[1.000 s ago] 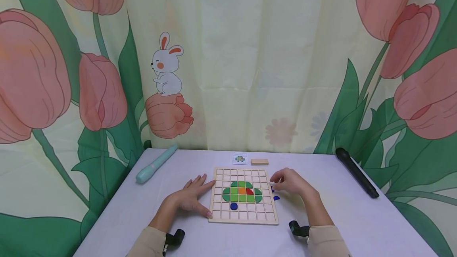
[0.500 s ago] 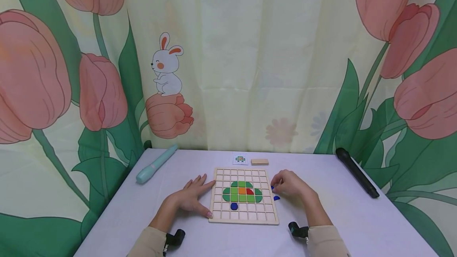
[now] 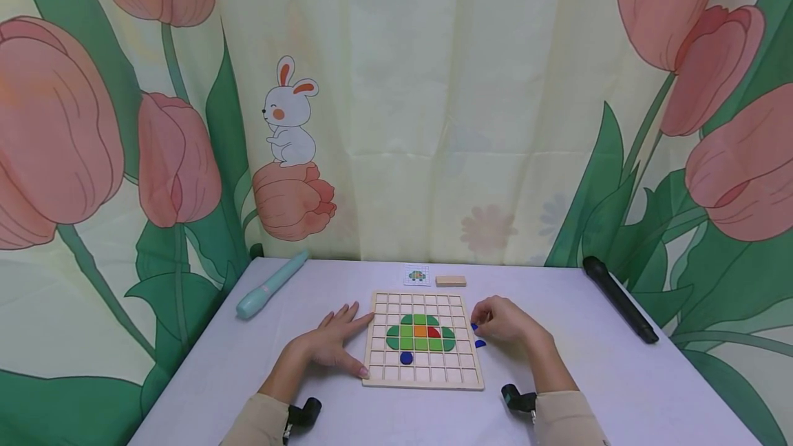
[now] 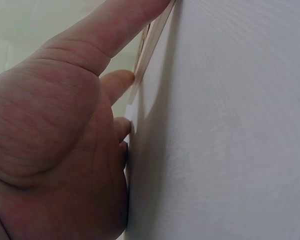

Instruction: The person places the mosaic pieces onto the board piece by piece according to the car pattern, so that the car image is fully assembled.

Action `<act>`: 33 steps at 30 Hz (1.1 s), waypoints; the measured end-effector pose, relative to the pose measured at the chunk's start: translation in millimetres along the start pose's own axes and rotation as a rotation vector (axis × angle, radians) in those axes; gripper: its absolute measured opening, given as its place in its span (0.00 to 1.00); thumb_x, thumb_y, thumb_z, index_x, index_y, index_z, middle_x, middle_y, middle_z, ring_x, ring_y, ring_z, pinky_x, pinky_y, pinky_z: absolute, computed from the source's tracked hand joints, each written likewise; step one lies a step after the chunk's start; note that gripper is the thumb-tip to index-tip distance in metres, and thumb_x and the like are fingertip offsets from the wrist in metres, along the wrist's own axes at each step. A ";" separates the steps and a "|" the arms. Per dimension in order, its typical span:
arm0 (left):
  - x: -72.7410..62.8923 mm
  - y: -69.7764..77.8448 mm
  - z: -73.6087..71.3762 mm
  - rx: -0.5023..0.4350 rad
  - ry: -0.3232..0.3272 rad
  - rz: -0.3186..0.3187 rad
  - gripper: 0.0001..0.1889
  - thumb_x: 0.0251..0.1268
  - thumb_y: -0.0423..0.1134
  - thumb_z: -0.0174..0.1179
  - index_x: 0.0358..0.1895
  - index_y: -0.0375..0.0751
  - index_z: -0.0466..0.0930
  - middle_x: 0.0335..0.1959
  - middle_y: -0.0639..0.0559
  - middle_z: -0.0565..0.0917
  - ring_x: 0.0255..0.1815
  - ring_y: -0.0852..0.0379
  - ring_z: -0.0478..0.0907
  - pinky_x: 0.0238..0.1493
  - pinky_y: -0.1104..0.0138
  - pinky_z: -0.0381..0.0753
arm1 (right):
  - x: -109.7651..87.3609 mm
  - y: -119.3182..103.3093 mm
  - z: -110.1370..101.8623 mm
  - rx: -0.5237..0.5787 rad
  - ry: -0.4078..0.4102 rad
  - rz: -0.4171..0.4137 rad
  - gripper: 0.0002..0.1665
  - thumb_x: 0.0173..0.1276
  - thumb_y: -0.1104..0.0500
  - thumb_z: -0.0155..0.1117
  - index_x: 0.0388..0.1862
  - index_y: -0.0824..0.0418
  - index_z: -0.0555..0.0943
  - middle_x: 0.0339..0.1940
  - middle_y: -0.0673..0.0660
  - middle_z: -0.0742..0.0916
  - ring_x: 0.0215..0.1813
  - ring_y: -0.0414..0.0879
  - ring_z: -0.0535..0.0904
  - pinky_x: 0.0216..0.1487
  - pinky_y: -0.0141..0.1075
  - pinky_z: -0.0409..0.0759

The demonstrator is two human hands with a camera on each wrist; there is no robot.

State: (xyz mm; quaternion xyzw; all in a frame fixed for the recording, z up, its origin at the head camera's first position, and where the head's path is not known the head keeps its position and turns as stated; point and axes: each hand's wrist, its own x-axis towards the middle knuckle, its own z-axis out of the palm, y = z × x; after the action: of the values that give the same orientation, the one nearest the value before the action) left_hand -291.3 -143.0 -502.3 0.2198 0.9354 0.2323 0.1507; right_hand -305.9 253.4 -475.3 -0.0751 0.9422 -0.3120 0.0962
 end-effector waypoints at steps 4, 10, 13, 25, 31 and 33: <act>0.0 -0.8 -0.1 0.005 -0.001 0.003 0.63 0.40 0.73 0.76 0.84 0.59 0.57 0.87 0.40 0.47 0.88 0.39 0.37 0.84 0.39 0.38 | -0.2 0.2 0.0 0.007 0.002 0.006 0.09 0.63 0.66 0.76 0.39 0.53 0.89 0.35 0.52 0.83 0.43 0.48 0.75 0.44 0.40 0.76; 0.5 -1.9 -0.2 0.009 -0.001 0.003 0.63 0.40 0.73 0.75 0.84 0.59 0.56 0.87 0.40 0.46 0.88 0.39 0.37 0.84 0.39 0.38 | 0.4 0.7 0.6 0.005 0.006 0.001 0.09 0.62 0.67 0.76 0.38 0.54 0.88 0.34 0.53 0.82 0.43 0.48 0.75 0.43 0.40 0.76; 0.7 -2.5 0.1 0.008 -0.003 0.003 0.63 0.40 0.73 0.75 0.84 0.60 0.56 0.87 0.40 0.46 0.88 0.39 0.37 0.85 0.39 0.38 | 0.6 0.2 0.8 0.011 0.009 -0.016 0.10 0.61 0.69 0.76 0.36 0.56 0.86 0.32 0.53 0.82 0.40 0.48 0.75 0.42 0.39 0.76; 1.7 -2.6 1.0 -0.002 -0.005 -0.003 0.63 0.41 0.72 0.76 0.84 0.61 0.56 0.88 0.41 0.45 0.88 0.40 0.36 0.85 0.41 0.36 | 2.7 2.8 -4.4 0.099 0.045 -0.066 0.08 0.65 0.69 0.74 0.37 0.59 0.84 0.33 0.51 0.85 0.40 0.47 0.78 0.47 0.38 0.81; 0.7 -1.0 0.6 0.002 -0.007 -0.008 0.63 0.41 0.72 0.76 0.84 0.60 0.56 0.88 0.41 0.45 0.88 0.40 0.37 0.85 0.40 0.37 | 4.9 2.6 -8.5 0.167 0.042 -0.150 0.07 0.68 0.66 0.73 0.43 0.60 0.87 0.38 0.51 0.88 0.42 0.46 0.81 0.50 0.37 0.83; 0.8 -0.9 0.9 0.005 -0.007 -0.009 0.63 0.41 0.73 0.76 0.84 0.60 0.56 0.88 0.41 0.45 0.88 0.40 0.37 0.85 0.40 0.37 | 4.6 0.4 -9.3 0.187 0.025 -0.184 0.07 0.68 0.65 0.73 0.45 0.62 0.87 0.39 0.51 0.89 0.42 0.47 0.81 0.49 0.36 0.83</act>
State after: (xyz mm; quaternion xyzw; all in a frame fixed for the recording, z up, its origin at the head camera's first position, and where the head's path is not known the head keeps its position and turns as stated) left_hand -291.9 -143.0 -503.7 0.2167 0.9365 0.2284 0.1542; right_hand -312.5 258.2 -468.9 -0.1482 0.8993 -0.4068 0.0618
